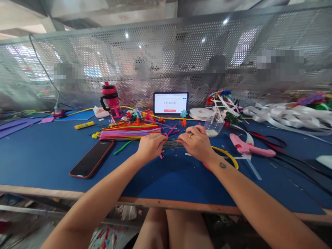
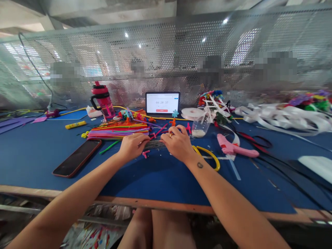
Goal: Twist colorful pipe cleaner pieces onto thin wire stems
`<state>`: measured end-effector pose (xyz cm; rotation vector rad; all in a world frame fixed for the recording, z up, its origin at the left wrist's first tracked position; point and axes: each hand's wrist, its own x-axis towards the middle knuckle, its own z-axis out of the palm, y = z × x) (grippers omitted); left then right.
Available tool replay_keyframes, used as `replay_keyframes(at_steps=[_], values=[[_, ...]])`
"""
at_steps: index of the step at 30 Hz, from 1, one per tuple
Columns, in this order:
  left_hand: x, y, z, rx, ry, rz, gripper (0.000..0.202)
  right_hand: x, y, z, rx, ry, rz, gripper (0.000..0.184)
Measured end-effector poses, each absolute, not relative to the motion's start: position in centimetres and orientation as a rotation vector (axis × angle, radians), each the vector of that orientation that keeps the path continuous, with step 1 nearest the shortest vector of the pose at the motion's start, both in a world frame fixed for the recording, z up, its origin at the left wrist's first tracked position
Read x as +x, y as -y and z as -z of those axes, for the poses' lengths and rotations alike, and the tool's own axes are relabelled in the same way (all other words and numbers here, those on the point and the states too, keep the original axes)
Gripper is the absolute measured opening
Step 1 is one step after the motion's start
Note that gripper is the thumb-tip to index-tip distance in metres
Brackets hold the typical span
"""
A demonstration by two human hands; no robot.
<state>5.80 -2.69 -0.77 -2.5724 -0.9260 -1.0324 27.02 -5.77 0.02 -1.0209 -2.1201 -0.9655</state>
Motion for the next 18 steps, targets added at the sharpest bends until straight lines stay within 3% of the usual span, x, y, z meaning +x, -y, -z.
replay_keyframes(at_steps=[7, 18], values=[[6.3, 2.9, 1.3, -2.627, 0.963, 1.037, 0.015, 25.6, 6.3, 0.5, -1.028, 2.158, 1.000, 0.013], [6.1, 2.6, 1.8, -2.548, 0.626, 1.015, 0.018, 25.8, 5.7, 0.6, -0.990, 2.124, 0.928, 0.023]])
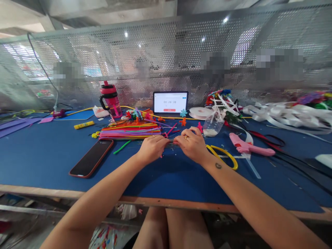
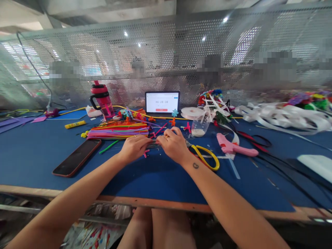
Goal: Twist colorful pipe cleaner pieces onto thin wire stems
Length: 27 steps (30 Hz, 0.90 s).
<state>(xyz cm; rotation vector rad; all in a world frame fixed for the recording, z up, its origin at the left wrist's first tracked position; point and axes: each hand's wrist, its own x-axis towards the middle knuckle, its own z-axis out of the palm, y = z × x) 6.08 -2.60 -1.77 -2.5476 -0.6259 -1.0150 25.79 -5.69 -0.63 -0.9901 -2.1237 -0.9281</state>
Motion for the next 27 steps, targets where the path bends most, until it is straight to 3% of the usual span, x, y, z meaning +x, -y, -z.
replay_keyframes(at_steps=[9, 22, 27], values=[[6.41, 2.89, 1.74, -2.580, 0.683, 1.028, 0.020, 25.31, 6.03, 0.75, -1.039, 2.204, 0.889, 0.017], [6.17, 2.79, 1.61, -2.558, 0.517, 0.928, 0.021, 25.53, 5.84, 0.64, -0.996, 2.211, 0.886, 0.024], [6.54, 3.02, 1.71, -2.612, 0.640, 0.954, 0.022, 25.27, 6.32, 0.54, -1.044, 2.196, 0.889, 0.017]])
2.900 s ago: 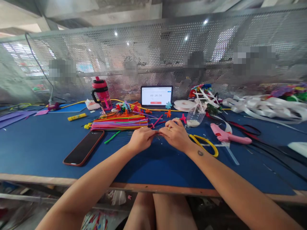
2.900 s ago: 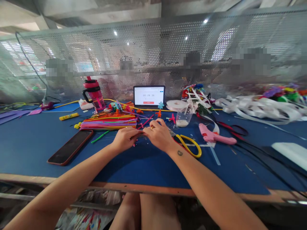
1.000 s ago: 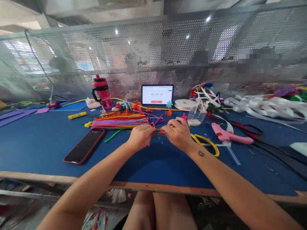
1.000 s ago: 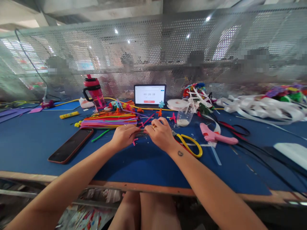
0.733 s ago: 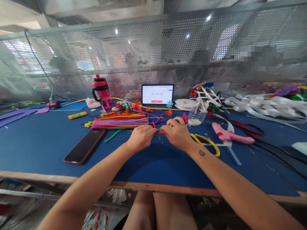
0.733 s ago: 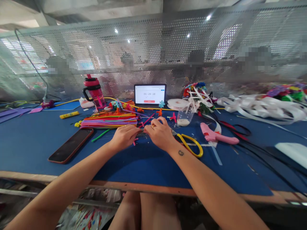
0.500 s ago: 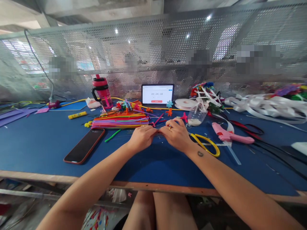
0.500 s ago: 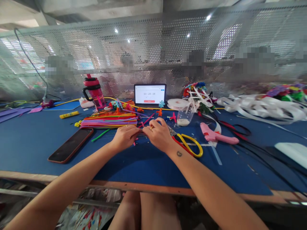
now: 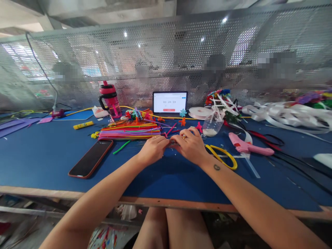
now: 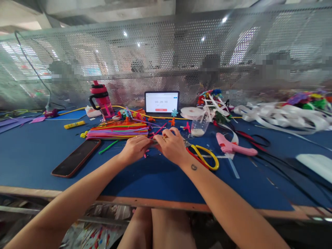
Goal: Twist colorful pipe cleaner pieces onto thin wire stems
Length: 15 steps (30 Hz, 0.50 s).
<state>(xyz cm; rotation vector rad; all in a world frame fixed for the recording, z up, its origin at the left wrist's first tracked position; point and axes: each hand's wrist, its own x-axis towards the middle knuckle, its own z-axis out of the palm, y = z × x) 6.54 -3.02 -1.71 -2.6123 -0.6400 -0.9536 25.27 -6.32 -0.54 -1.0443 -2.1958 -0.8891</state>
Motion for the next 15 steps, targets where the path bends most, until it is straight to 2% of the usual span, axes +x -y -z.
replay_keyframes(at_steps=[15], values=[[6.28, 3.33, 1.43, -2.483, 0.506, 0.936, 0.019, 25.18, 6.37, 0.46, -1.023, 2.174, 0.893, 0.022]])
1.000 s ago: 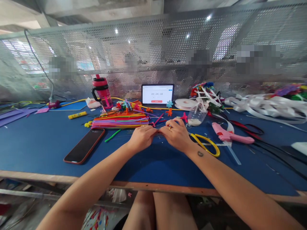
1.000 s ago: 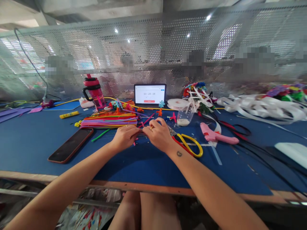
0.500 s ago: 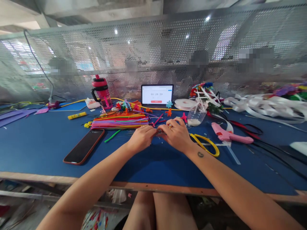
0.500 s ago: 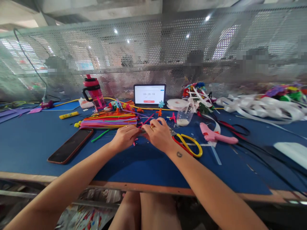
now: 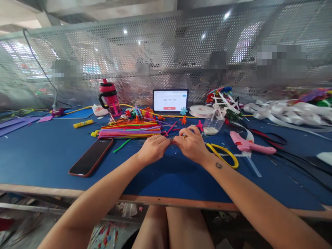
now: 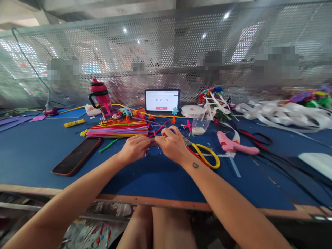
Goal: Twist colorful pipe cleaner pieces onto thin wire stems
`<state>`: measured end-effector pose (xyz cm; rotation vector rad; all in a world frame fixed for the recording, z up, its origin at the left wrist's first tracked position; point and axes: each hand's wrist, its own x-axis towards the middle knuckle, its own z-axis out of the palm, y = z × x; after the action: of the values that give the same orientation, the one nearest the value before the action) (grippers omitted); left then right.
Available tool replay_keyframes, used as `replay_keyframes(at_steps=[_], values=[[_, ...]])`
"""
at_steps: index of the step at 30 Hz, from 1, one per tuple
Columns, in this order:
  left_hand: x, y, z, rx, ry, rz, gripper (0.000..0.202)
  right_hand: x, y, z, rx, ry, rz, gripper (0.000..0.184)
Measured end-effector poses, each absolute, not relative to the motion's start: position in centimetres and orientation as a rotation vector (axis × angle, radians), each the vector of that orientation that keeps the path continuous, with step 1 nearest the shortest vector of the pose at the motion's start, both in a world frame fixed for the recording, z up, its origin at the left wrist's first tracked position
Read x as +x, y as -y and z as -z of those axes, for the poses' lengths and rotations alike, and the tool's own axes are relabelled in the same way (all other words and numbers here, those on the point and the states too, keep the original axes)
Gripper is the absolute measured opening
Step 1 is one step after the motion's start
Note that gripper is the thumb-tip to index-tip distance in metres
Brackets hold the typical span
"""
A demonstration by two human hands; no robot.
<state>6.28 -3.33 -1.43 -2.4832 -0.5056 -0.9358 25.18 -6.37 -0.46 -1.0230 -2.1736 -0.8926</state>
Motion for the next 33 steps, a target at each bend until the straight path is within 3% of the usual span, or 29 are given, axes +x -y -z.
replay_keyframes(at_steps=[13, 19, 33], values=[[5.8, 2.4, 1.8, -2.442, 0.648, 0.997, 0.017, 26.4, 5.7, 0.4, -1.089, 2.180, 0.928, 0.025], [6.3, 2.8, 1.7, -2.511, 0.758, 1.018, 0.018, 25.6, 6.3, 0.4, -1.013, 2.180, 0.981, 0.014], [6.4, 2.5, 2.1, -2.600, 0.702, 1.077, 0.019, 25.5, 6.0, 0.6, -0.994, 2.213, 0.915, 0.018]])
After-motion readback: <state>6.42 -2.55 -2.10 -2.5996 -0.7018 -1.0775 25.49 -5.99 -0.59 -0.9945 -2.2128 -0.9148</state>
